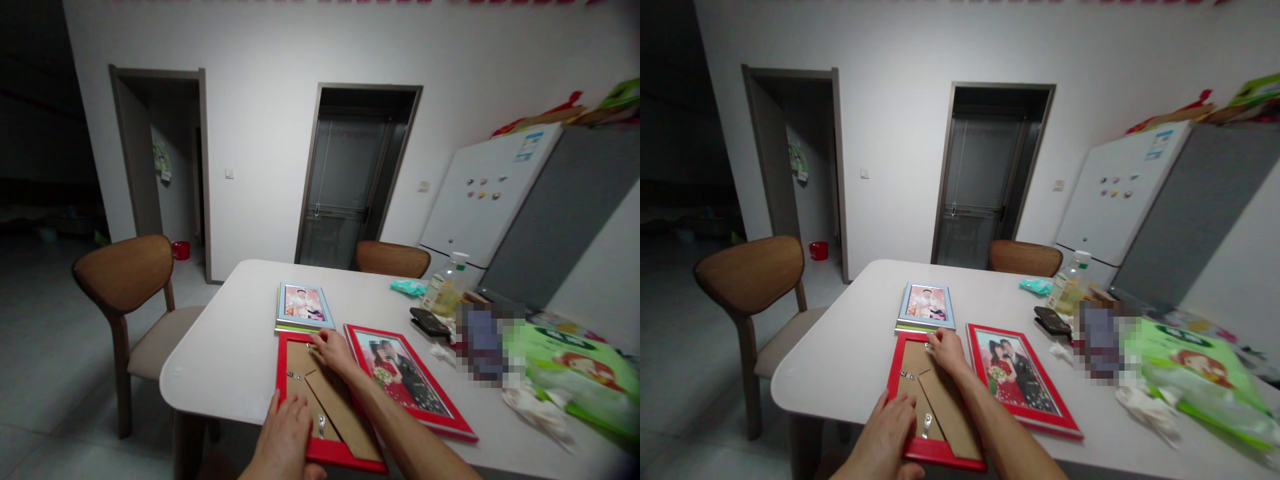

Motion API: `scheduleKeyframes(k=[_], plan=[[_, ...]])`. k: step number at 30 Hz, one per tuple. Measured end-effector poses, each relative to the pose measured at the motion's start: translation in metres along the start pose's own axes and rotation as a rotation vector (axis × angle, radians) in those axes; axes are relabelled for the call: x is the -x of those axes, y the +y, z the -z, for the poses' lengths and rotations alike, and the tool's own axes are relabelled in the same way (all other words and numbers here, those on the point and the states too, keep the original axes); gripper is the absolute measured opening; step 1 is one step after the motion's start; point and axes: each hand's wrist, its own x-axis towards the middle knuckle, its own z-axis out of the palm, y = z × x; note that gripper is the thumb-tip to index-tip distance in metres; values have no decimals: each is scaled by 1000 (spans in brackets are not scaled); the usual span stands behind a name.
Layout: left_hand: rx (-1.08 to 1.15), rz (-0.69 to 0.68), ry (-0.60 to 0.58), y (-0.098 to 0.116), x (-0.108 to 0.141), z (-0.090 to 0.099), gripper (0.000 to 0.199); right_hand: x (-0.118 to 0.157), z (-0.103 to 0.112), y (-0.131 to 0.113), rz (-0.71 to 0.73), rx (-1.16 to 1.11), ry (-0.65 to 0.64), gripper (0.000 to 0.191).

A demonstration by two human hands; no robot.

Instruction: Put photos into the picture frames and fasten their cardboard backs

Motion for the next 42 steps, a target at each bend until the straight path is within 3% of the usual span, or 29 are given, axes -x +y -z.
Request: scheduleKeyframes(k=[5,8,12,15,17,20,22,25,27,29,30,32,35,42], plan=[[-106,-23,-78,18,-13,-17,52,29,41,19,8,-253,59,27],[-16,-38,-22,21,-11,-13,50,50,58,32,-103,-571,139,28],[352,-63,260,34,-7,14,49,80,55,27,-270,-952,161,35],[786,-6,473,55,-11,30,26,101,39,4,-400,-1209,-28,42],[1027,16,528,69,-16,34,21,110,33,-10,-428,-1372,-114,47],[1210,17,566,78,-27,36,38,108,41,-5,-364,-1465,3,50],[1262,29,561,77,-39,35,52,97,60,19,-326,-1367,93,50],[1340,29,381,72,-61,22,56,71,97,73,-360,-1060,143,54],[1375,8,251,71,-76,3,53,53,118,109,-400,-739,202,55],[1328,8,189,72,-90,-20,53,39,133,137,-402,-328,206,51],[1244,27,177,73,-95,-30,53,34,137,147,-412,-236,206,50],[1017,65,174,73,-105,-47,53,28,141,161,-422,-106,201,48],[786,90,196,69,-113,-56,52,25,138,170,-438,7,204,46],[752,80,165,56,-113,-49,49,27,127,176,-377,166,115,37]])
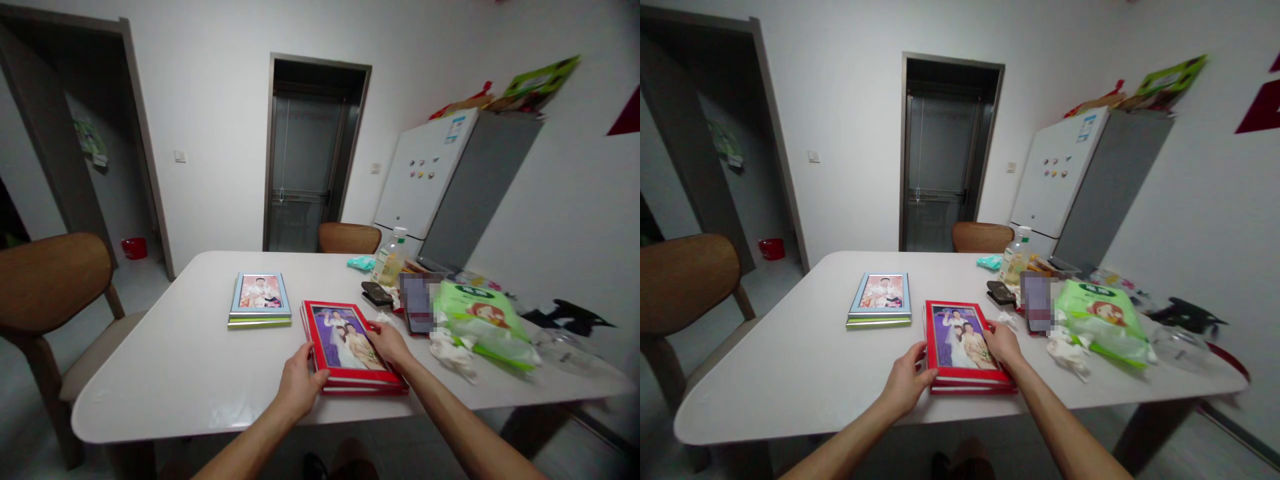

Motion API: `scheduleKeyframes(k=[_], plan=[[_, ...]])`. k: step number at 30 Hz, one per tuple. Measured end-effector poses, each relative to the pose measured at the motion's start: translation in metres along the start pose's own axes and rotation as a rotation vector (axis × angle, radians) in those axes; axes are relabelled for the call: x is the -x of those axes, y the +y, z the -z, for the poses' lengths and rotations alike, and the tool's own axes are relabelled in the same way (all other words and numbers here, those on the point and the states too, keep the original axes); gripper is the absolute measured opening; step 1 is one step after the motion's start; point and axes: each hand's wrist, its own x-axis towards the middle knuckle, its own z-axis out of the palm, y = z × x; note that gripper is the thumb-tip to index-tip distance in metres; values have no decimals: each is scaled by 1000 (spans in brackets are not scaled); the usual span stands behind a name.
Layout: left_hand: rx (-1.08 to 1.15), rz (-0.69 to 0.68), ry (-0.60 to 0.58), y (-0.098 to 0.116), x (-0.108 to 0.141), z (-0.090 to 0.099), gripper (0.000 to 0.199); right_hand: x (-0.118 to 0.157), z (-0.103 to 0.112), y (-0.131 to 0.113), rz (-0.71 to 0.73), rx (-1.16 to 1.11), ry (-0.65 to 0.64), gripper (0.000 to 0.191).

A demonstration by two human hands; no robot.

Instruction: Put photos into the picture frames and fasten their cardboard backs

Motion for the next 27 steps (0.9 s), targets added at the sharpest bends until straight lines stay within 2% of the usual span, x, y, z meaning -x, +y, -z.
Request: scheduleKeyframes(k=[4,7,8,10,11,13,15,17,20,23,27], plan=[[29,-4,-26,-6,8,13,49,2,3,-17,43,67,17,36],[43,35,31,-17,9,30,51,7,-5,-59,201,120,103,40],[53,55,62,-23,7,37,51,9,-13,-79,297,133,119,41],[89,98,125,-33,2,51,48,15,-34,-120,516,133,-10,41],[115,119,153,-38,-1,58,47,17,-46,-140,580,131,-58,39],[180,162,204,-45,-5,70,44,20,-69,-174,650,135,-109,36],[256,208,248,-49,-6,81,41,21,-86,-196,677,148,-119,36],[343,260,288,-50,-4,89,38,23,-95,-206,699,162,-119,34],[489,329,342,-48,1,97,38,30,-96,-205,748,177,-135,27],[624,345,372,-42,5,98,40,48,-88,-200,782,135,-142,29],[737,275,380,-27,12,91,41,83,-71,-200,772,-100,-99,29]])
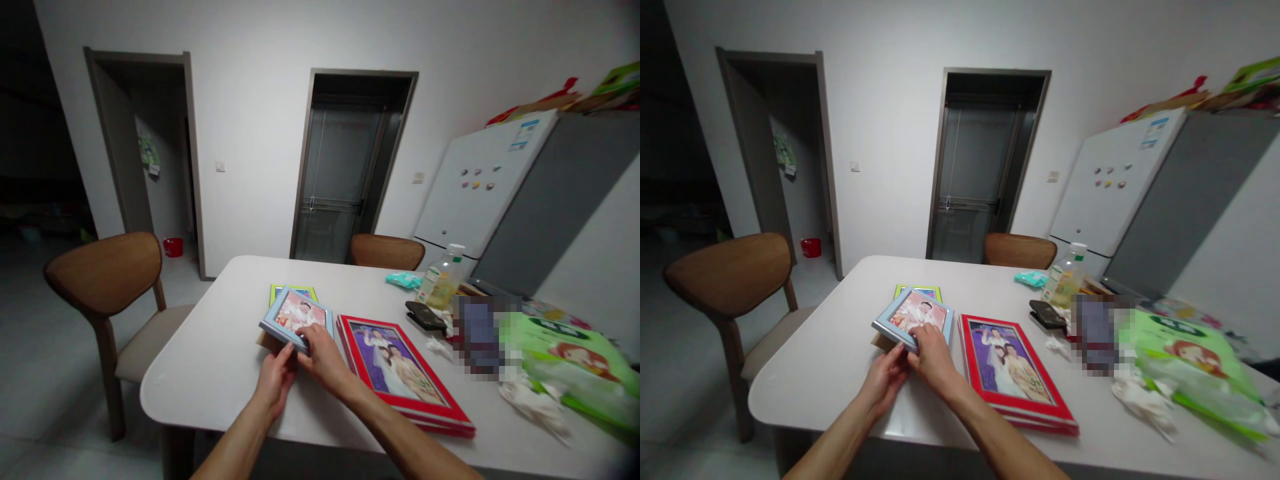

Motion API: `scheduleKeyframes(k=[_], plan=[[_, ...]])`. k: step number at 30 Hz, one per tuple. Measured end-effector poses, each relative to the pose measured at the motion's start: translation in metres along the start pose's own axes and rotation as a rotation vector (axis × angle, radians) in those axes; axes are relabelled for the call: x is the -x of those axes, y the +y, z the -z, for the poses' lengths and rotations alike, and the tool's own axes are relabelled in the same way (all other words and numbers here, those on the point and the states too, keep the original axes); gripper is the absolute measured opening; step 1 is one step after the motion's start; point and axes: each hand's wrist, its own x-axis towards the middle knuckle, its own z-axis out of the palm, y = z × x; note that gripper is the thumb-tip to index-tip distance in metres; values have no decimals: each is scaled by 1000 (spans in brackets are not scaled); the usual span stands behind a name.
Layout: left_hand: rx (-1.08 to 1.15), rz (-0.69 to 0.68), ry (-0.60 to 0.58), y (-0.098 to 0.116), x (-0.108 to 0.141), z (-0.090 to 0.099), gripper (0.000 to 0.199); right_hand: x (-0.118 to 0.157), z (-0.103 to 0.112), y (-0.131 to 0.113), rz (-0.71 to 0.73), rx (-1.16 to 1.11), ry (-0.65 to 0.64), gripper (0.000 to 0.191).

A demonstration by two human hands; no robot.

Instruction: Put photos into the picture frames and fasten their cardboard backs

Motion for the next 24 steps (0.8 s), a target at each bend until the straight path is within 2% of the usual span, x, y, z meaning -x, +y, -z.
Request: scheduleKeyframes(k=[2,5,8,10,12,15,17,19,21,24], plan=[[13,-71,-8,2,10,-6,41,13,7,-16,-2,-96,25,29],[-79,-204,10,8,25,-10,40,29,17,-34,-4,-251,33,30],[-231,-322,47,19,42,-6,38,40,27,-42,-33,-553,18,36],[-390,-429,8,27,55,0,35,44,36,-42,-187,-859,47,43],[-613,-572,-92,32,69,6,35,47,46,-40,-387,-1145,129,49],[-976,-818,-262,31,86,15,45,53,58,-36,-539,-1353,170,51],[-1187,-918,-342,25,93,20,49,59,60,-30,-580,-1360,96,49],[-1356,-946,-392,17,97,23,50,64,58,-22,-606,-1284,15,47],[-1485,-943,-420,6,98,26,50,69,50,-10,-595,-1085,-43,51],[-1597,-936,-455,-7,97,29,51,71,35,9,-523,-618,-78,53]])
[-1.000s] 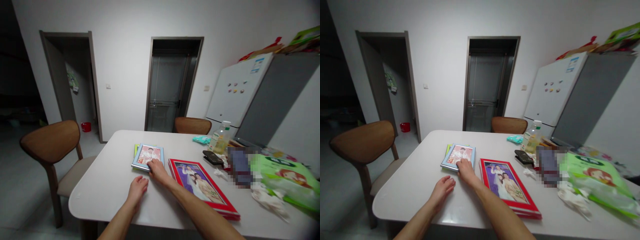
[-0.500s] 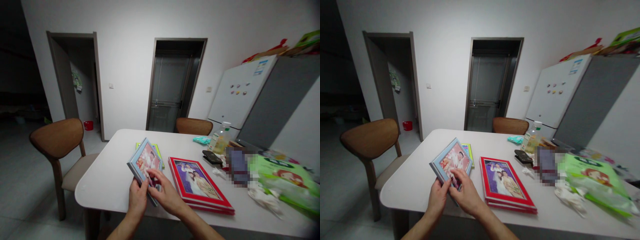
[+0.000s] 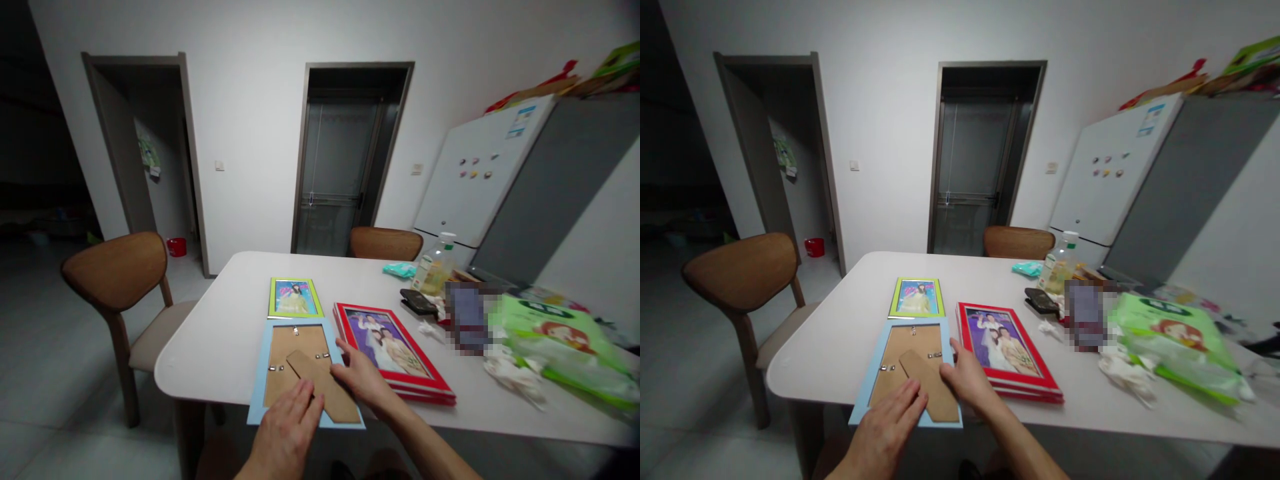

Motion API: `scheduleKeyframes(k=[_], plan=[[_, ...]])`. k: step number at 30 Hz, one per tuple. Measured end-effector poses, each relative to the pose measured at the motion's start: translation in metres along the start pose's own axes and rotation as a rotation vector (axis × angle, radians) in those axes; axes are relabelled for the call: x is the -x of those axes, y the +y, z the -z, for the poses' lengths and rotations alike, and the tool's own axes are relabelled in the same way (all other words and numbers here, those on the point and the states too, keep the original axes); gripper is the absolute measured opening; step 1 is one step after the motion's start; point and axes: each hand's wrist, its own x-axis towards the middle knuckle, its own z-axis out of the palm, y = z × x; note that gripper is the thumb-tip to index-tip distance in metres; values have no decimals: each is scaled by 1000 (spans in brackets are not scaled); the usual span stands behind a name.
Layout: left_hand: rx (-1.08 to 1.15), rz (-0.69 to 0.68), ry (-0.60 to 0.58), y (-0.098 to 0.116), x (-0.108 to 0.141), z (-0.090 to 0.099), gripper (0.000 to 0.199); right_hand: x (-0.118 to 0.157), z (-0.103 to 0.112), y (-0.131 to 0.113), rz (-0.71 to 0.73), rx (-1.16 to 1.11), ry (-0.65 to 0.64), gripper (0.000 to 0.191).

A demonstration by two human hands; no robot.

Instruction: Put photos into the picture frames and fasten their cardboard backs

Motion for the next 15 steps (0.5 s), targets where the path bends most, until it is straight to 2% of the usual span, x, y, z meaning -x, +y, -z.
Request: scheduleKeyframes(k=[2,5,11,15], plan=[[-27,-3,-23,0,2,-6,50,-5,-3,9,72,264,39,50],[-40,6,-42,-2,4,-10,48,-8,-7,12,158,496,10,42],[36,13,-35,-2,8,-17,47,-5,-13,4,179,762,-50,28],[85,52,-102,-3,6,-9,48,-8,-17,4,208,817,-16,22]])
